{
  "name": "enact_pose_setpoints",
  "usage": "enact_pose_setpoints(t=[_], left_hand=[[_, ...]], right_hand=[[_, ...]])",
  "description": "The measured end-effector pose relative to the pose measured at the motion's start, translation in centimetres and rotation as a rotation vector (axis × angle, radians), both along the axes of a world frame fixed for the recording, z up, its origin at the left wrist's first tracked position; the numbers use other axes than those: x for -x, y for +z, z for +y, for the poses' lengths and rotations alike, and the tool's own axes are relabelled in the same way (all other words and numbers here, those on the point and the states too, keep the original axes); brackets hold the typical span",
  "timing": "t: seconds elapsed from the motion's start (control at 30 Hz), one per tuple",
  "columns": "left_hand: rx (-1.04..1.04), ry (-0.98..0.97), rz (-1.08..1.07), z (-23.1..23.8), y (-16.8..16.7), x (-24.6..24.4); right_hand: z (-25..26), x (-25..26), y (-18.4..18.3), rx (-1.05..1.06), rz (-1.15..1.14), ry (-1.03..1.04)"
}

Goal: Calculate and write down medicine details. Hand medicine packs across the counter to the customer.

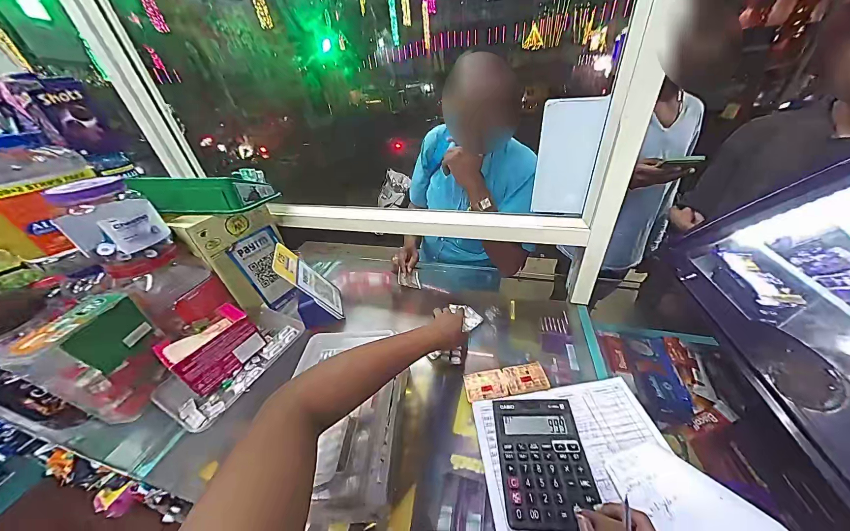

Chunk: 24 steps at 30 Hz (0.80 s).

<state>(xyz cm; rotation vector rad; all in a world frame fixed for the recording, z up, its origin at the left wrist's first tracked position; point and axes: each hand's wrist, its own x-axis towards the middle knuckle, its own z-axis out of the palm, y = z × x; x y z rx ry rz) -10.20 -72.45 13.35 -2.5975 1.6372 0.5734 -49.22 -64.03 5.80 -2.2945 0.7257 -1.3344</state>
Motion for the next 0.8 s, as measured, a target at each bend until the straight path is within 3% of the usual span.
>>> enact_pose_setpoints(t=[0.13, 0.37, 0.8], left_hand=[[0.026, -0.056, 0.044, 0.3, 1.0, 0.0], [0.075, -0.316, 0.081, 0.0, 0.8, -0.5], [0.068, -0.177, 0.213, -1.6, 0.6, -0.4]], right_hand=[[0.5, 0.3, 0.2, 0.007, 0.021, -0.045], [0.3, 0.1, 0.4, -0.047, 0.003, -0.033], [-0.3, 0.1, -0.2, -0.05, -0.03, 0.017]])
